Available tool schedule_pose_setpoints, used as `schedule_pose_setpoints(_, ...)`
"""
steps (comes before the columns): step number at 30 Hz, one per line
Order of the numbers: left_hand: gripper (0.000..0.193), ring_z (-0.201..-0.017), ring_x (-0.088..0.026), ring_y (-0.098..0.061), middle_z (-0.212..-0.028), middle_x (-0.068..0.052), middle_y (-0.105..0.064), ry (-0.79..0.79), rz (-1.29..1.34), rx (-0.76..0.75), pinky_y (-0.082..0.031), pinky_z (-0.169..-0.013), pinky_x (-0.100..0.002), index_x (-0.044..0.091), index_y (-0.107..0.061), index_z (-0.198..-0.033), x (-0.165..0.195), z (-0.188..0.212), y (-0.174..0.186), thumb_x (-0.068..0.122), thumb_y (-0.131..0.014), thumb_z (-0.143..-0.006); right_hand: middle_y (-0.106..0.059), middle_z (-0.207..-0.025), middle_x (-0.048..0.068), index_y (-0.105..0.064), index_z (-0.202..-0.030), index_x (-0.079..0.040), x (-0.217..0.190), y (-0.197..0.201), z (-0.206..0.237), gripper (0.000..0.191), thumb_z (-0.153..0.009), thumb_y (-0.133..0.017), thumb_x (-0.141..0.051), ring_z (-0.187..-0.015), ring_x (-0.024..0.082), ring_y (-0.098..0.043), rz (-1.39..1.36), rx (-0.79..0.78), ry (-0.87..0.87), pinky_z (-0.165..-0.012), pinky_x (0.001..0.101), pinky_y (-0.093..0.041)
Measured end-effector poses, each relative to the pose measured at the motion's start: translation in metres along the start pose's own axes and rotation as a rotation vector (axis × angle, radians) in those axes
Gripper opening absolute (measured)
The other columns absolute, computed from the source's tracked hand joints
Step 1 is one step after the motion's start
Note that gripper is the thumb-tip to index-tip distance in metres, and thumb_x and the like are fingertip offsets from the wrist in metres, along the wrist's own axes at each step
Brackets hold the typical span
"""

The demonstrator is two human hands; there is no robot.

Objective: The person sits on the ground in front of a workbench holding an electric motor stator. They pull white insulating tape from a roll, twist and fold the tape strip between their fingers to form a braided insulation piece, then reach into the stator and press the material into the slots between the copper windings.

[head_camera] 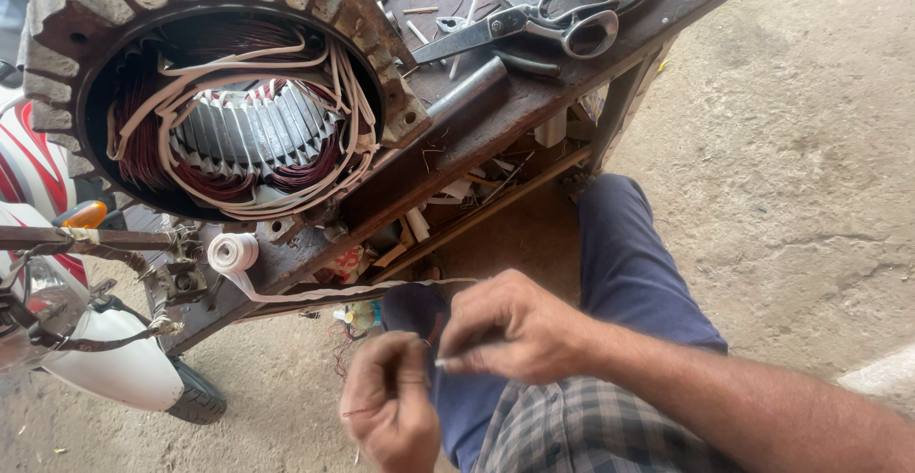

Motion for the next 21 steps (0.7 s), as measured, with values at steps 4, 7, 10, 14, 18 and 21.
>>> schedule_pose_setpoints(4, 0.007, -0.067, -0.011, -0.066, -0.082, -0.004, -0.071, 0.085, -0.192, 0.234, -0.054, -0.055, -0.02, 0.001, -0.069, -0.096, -0.023, -0.018, 0.032, 0.008, -0.068, -0.096, -0.075, -0.087, 0.004, -0.077, -0.096, -0.008, -0.012, -0.009, 0.007, 0.004, -0.094, -0.077, -0.011, -0.08, 0.011, -0.069, -0.048, -0.075, 0.168, -0.071, 0.0245, -0.058)
schedule_pose_setpoints(7, 0.017, -0.073, -0.018, -0.06, -0.089, -0.014, -0.066, 0.316, -0.242, 0.212, -0.051, -0.058, -0.027, 0.0, -0.065, -0.107, -0.049, -0.036, 0.06, 0.007, -0.075, -0.096, -0.076, -0.087, 0.002, -0.078, -0.093, -0.01, 0.004, -0.006, 0.004, 0.005, -0.094, -0.076, -0.015, -0.076, 0.01, -0.07, -0.064, -0.068, -0.045, -0.067, 0.0247, -0.062)
schedule_pose_setpoints(10, 0.021, -0.084, -0.022, -0.067, -0.096, -0.014, -0.069, 0.49, 0.046, 0.058, -0.06, -0.07, -0.031, 0.006, -0.064, -0.111, -0.067, -0.035, 0.067, 0.006, -0.069, -0.091, -0.076, -0.087, 0.003, -0.078, -0.09, -0.009, 0.016, 0.004, 0.006, 0.007, -0.091, -0.077, -0.016, -0.076, 0.011, -0.071, -0.04, 0.021, -0.163, -0.07, 0.0268, -0.063)
schedule_pose_setpoints(14, 0.014, -0.09, -0.025, -0.077, -0.095, -0.017, -0.077, 0.392, 0.175, -0.174, -0.067, -0.082, -0.036, -0.004, -0.07, -0.1, -0.059, -0.018, 0.044, 0.005, -0.062, -0.093, -0.078, -0.089, 0.005, -0.079, -0.094, -0.007, 0.017, 0.01, 0.002, 0.01, -0.089, -0.079, -0.016, -0.085, 0.013, -0.073, -0.066, 0.142, -0.119, -0.079, 0.028, -0.062)
schedule_pose_setpoints(18, 0.022, -0.076, -0.024, -0.077, -0.085, -0.015, -0.077, 0.321, 0.271, -0.284, -0.067, -0.068, -0.037, -0.007, -0.071, -0.109, -0.043, -0.007, 0.005, 0.007, -0.057, -0.099, -0.079, -0.089, 0.006, -0.08, -0.097, -0.006, 0.018, 0.012, -0.001, 0.015, -0.087, -0.08, -0.017, -0.085, 0.013, -0.073, -0.077, 0.202, -0.152, -0.078, 0.0278, -0.061)
schedule_pose_setpoints(21, 0.032, -0.069, -0.019, -0.074, -0.078, -0.012, -0.073, 0.338, 0.262, -0.342, -0.063, -0.062, -0.031, -0.005, -0.071, -0.12, -0.029, -0.007, -0.016, 0.015, -0.052, -0.103, -0.079, -0.089, 0.006, -0.08, -0.098, -0.005, 0.015, 0.016, 0.0, 0.017, -0.087, -0.081, -0.018, -0.085, 0.013, -0.073, -0.076, 0.239, -0.158, -0.077, 0.0273, -0.06)
Point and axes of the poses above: each hand's wrist, its own z-axis away from the middle knuckle, its own y-axis out of the back of the hand, x = y × z, the point moved 6 cm from there along -z, towards the middle knuckle
